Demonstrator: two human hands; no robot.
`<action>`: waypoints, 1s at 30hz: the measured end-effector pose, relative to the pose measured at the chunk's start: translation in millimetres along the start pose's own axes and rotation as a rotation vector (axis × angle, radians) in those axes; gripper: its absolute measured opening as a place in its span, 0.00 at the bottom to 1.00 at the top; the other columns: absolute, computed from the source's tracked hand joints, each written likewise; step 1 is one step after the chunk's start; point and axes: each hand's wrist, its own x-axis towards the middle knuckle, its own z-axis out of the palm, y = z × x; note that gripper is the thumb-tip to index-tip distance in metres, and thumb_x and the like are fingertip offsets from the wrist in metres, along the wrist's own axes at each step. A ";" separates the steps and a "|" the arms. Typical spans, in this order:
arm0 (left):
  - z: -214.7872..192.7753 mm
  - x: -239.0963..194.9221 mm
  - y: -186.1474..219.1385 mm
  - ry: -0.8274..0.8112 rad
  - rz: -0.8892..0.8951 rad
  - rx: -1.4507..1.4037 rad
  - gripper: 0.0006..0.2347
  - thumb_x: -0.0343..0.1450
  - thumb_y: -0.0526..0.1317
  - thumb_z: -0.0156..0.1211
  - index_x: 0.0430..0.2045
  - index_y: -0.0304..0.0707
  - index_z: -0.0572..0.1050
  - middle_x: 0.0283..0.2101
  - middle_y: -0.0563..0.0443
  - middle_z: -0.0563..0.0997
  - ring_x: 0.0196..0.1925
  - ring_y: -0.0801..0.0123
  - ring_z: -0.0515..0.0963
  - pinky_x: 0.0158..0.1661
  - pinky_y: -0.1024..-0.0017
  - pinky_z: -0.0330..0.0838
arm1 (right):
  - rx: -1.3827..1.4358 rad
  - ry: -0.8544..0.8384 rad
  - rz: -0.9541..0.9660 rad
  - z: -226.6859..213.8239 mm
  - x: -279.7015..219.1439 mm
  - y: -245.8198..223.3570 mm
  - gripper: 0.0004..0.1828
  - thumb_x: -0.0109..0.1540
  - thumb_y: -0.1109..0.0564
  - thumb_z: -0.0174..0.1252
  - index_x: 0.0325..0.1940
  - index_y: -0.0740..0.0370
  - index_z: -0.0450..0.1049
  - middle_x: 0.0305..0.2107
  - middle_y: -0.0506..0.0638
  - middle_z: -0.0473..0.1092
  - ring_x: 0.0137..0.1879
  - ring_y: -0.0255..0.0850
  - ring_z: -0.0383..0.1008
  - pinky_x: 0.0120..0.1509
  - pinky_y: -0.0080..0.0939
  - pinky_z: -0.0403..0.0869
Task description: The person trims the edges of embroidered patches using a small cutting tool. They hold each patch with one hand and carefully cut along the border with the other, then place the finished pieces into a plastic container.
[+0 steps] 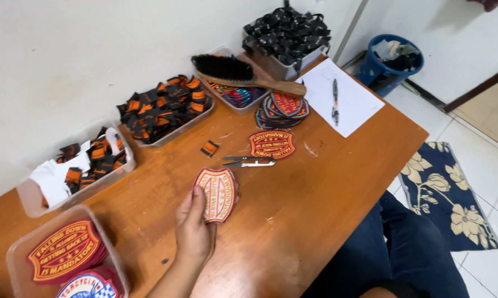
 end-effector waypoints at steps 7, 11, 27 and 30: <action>4.3 -1.9 5.4 -0.043 -0.048 0.029 0.21 0.74 0.45 0.52 0.50 0.19 0.75 0.44 0.28 0.84 0.40 0.48 0.85 0.42 0.51 0.84 | -0.183 -0.361 -0.213 -46.9 77.1 2.8 0.27 0.72 0.42 0.45 0.23 0.56 0.72 0.17 0.47 0.68 0.23 0.44 0.70 0.32 0.43 0.67; 24.2 -8.5 12.8 0.125 0.022 -0.005 0.14 0.73 0.39 0.59 0.39 0.18 0.76 0.33 0.26 0.84 0.33 0.51 0.87 0.34 0.56 0.84 | -1.008 0.104 -0.220 -83.6 145.3 52.1 0.15 0.60 0.53 0.64 0.50 0.58 0.78 0.30 0.54 0.78 0.38 0.56 0.80 0.42 0.56 0.78; 19.4 -9.0 11.5 0.166 0.112 0.222 0.03 0.71 0.33 0.67 0.32 0.31 0.84 0.24 0.50 0.82 0.29 0.76 0.76 0.32 0.78 0.75 | -1.215 0.009 -0.299 -104.5 221.1 92.9 0.04 0.66 0.52 0.59 0.38 0.49 0.76 0.28 0.44 0.73 0.42 0.47 0.78 0.48 0.46 0.75; 13.0 -5.2 2.6 0.165 0.142 0.219 0.04 0.71 0.33 0.66 0.33 0.31 0.85 0.26 0.50 0.83 0.32 0.77 0.77 0.35 0.78 0.75 | -0.913 0.149 -0.356 -98.4 207.8 77.5 0.09 0.72 0.52 0.52 0.42 0.49 0.77 0.25 0.40 0.70 0.35 0.40 0.76 0.43 0.37 0.74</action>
